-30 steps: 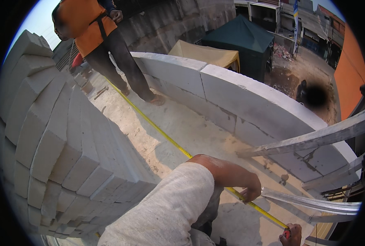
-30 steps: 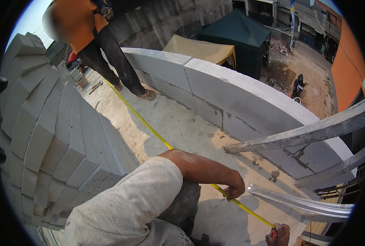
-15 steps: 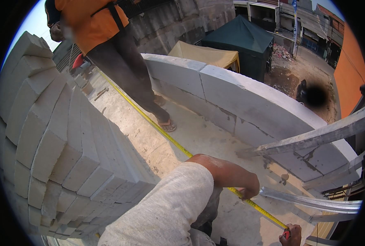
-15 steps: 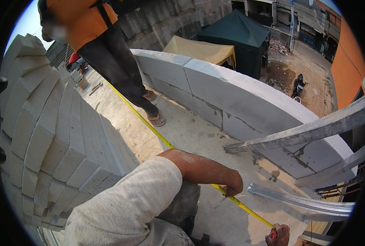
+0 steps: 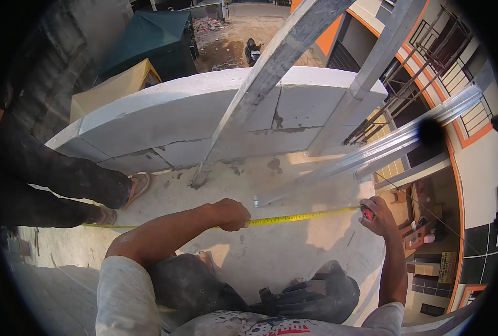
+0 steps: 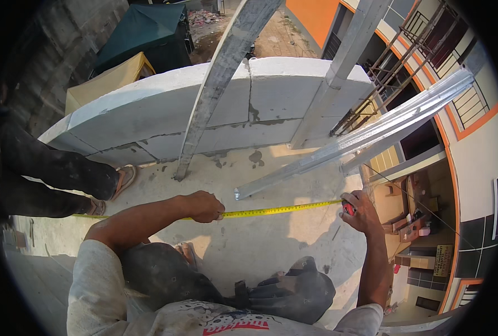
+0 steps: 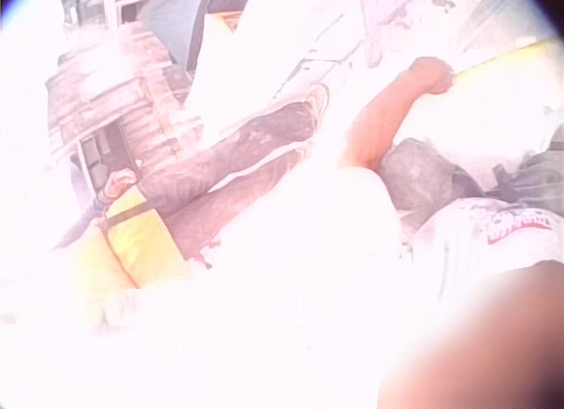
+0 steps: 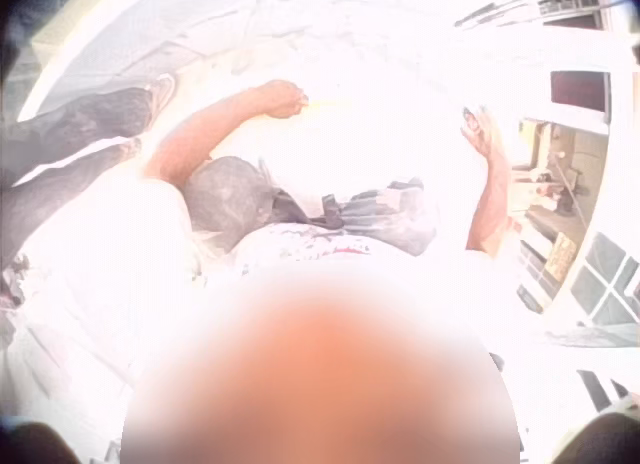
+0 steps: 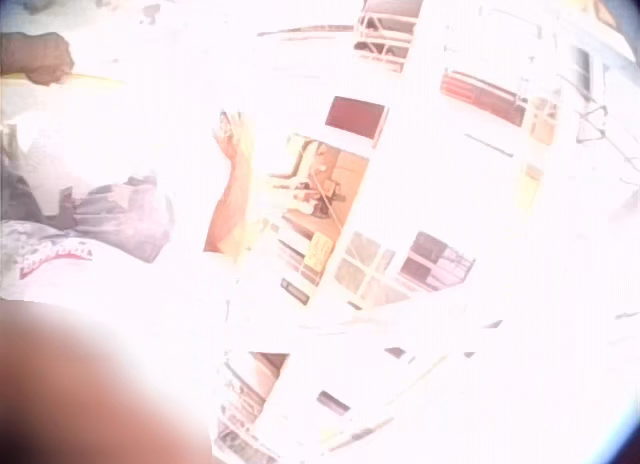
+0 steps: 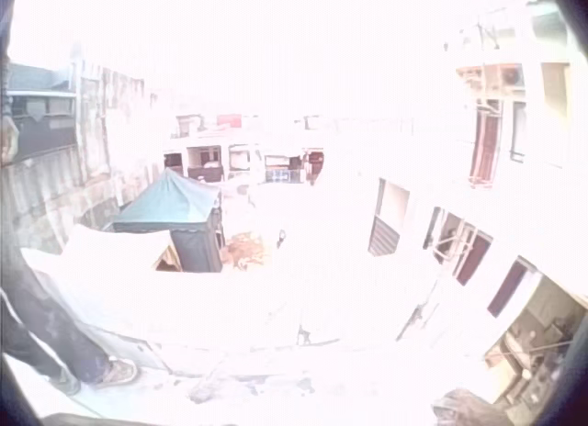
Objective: The person uses a cordless drill to fasten metal frame components on a rooftop. After drilling, the person measures the installed frame and surrounding area with a tape measure.
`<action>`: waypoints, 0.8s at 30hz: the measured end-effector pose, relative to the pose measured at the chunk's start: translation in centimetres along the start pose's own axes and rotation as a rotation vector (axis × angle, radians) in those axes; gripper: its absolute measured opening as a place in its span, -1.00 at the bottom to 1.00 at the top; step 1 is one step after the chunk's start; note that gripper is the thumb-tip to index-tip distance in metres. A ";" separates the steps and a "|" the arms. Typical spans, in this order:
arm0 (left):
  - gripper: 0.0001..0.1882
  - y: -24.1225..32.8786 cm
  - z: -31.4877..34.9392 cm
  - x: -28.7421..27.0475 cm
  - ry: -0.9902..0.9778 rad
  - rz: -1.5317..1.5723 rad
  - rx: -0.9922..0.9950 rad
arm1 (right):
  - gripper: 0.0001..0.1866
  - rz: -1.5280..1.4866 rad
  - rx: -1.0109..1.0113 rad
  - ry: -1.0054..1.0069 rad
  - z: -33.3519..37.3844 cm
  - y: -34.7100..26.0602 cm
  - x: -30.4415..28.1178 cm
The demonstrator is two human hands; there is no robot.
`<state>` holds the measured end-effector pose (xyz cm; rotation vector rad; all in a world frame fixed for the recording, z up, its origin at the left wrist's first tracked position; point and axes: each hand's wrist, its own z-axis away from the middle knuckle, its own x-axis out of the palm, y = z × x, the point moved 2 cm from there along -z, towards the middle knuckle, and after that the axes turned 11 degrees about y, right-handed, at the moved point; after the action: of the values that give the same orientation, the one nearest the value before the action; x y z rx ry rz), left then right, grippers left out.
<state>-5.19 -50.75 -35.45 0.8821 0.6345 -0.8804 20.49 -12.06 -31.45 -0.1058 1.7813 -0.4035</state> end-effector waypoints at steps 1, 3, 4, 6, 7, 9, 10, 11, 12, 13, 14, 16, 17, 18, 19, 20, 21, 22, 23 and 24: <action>-0.68 0.2 0.0 -0.5 0.044 -0.021 0.001 | -0.41 -0.039 0.081 -0.028 0.1 0.6 -0.1; -0.68 0.5 -0.3 -1.4 0.007 -0.060 -0.076 | -0.42 0.089 0.100 -0.083 0.0 1.6 0.0; -0.68 0.6 -0.2 -2.0 0.039 -0.054 -0.065 | -0.44 0.066 0.139 -0.082 0.0 2.0 -0.3; -0.69 0.8 0.1 -2.7 0.101 -0.090 -0.093 | -0.45 0.017 0.166 -0.089 -0.4 2.8 -0.9; -0.70 0.8 0.3 -2.9 0.129 -0.131 -0.109 | -0.43 0.019 0.191 -0.115 -0.7 3.4 -1.3; -0.72 0.8 0.6 -3.0 0.168 -0.179 -0.122 | -0.41 0.030 0.202 -0.120 -1.0 4.8 -2.2; -0.73 0.8 0.5 -2.9 0.182 -0.187 -0.114 | -0.41 0.042 0.190 -0.096 -1.1 5.7 -2.8; -0.74 0.8 0.4 -2.8 0.190 -0.197 -0.109 | -0.41 0.118 0.194 -0.097 -1.1 6.5 -3.2; -0.75 0.8 0.3 -2.7 0.222 -0.196 -0.098 | -0.42 0.128 0.246 -0.105 -1.1 7.3 -3.5; -0.76 0.8 0.2 -2.6 0.247 -0.197 -0.093 | -0.43 0.067 0.204 -0.079 -1.1 7.8 -3.9; -0.77 0.8 0.1 -2.5 0.253 -0.192 -0.099 | -0.44 0.076 0.162 -0.065 -1.0 8.1 -4.2; -0.77 0.5 -0.2 -2.3 0.288 -0.194 -0.106 | -0.44 0.088 0.088 -0.009 -0.7 8.5 -4.9; -0.78 0.5 -0.3 -2.1 0.277 -0.194 -0.129 | -0.43 0.110 0.147 -0.034 -0.6 8.9 -5.2; -0.78 0.6 -0.2 -1.6 0.287 -0.170 -0.121 | -0.42 0.117 0.195 -0.057 -0.3 9.1 -5.3; -0.79 0.5 -0.4 -1.5 0.294 -0.167 -0.125 | -0.41 0.127 0.243 -0.068 -0.2 9.4 -5.5; -0.79 0.4 -0.5 -1.4 0.323 -0.174 -0.125 | -0.41 0.105 0.223 -0.076 -0.2 9.7 -5.7; -0.80 0.5 -0.5 -1.3 0.353 -0.174 -0.114 | -0.40 0.135 0.236 -0.081 -0.1 10.0 -5.7; -0.80 0.5 -0.7 -1.3 0.405 -0.180 -0.104 | -0.39 0.173 0.237 -0.075 -0.4 10.7 -5.9; -0.81 0.4 -0.7 -1.5 0.447 -0.188 -0.110 | -0.38 0.198 0.221 -0.059 -0.8 11.3 -5.9; -0.81 0.5 -0.8 -1.9 0.557 -0.154 -0.018 | -0.39 0.204 0.260 -0.043 -1.0 12.1 -6.2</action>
<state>-5.80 -49.14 -34.24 1.0814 1.2032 -0.7626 22.83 1.21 -29.51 0.2474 1.6633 -0.4768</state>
